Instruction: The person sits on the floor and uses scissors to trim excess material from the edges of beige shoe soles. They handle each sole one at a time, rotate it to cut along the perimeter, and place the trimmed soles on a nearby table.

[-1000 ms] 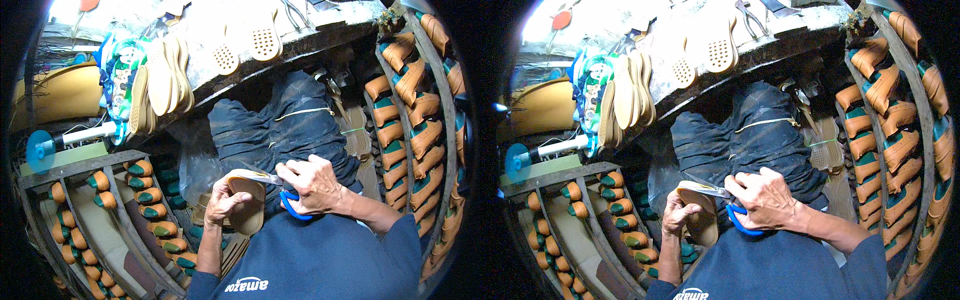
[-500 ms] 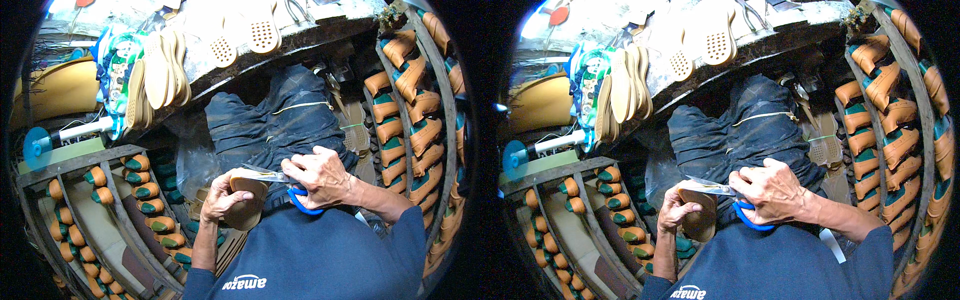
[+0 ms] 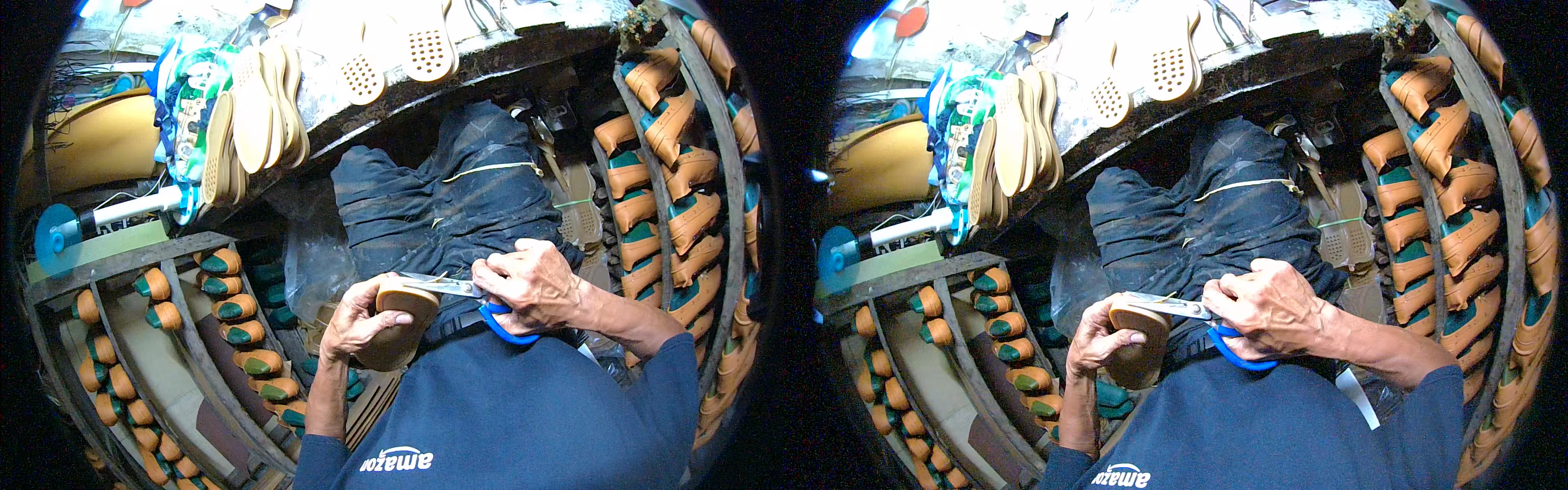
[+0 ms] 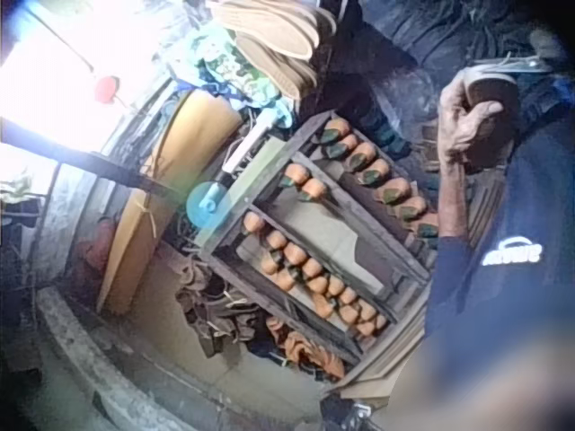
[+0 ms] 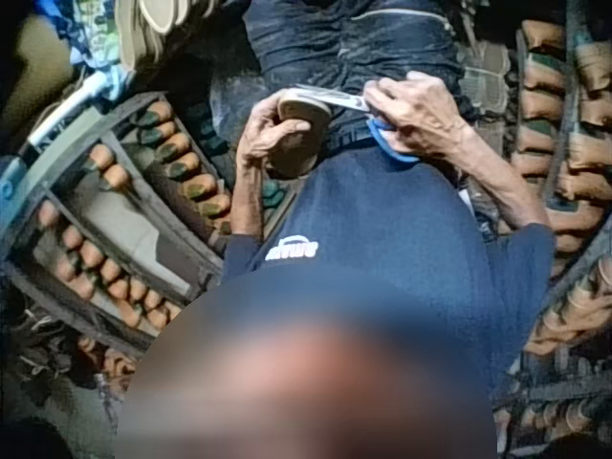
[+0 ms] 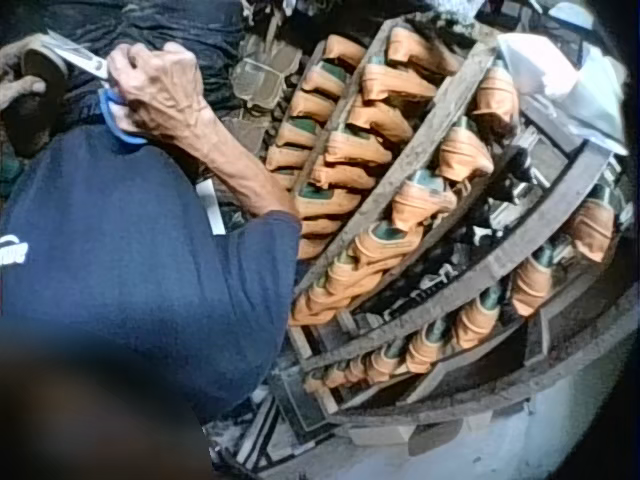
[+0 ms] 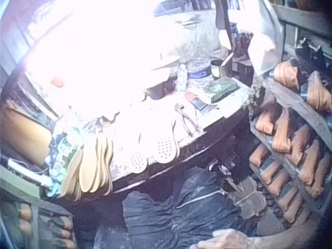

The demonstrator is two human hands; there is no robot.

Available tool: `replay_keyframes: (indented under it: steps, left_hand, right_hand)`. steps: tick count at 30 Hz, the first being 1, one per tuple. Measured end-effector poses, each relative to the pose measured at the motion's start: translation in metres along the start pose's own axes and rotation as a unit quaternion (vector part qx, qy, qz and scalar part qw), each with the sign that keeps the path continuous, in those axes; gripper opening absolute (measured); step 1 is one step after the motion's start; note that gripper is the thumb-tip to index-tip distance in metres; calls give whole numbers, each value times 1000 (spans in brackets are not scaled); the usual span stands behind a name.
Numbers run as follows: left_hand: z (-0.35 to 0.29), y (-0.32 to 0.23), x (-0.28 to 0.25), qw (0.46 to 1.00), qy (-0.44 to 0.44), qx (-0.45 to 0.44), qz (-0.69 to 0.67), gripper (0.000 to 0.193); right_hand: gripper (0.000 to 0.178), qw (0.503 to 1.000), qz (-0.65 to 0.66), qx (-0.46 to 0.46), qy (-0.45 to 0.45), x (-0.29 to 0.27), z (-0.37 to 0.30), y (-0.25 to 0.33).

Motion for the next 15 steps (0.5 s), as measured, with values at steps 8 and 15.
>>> replay_keyframes:
  steps: [8, 15]
  left_hand:
    - [-1, -3, 0, 997, 9, 4, 74, 37]
    - [3, -5, -2, 993, 32, 35, 104, 31]
  right_hand:
    - [56, 999, 7, -9, 40, -2, -12, -6]
    - [52, 997, 58, 33, 27, -4, -13, -3]
Point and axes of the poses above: each hand's wrist, its own z-axis towards the middle knuckle, its own x-axis out of the palm, y = z × x, the point moved 3 cm from there along z, towards the middle knuckle, and after that the axes turned 6 degrees about z, right-handed, at the moved point
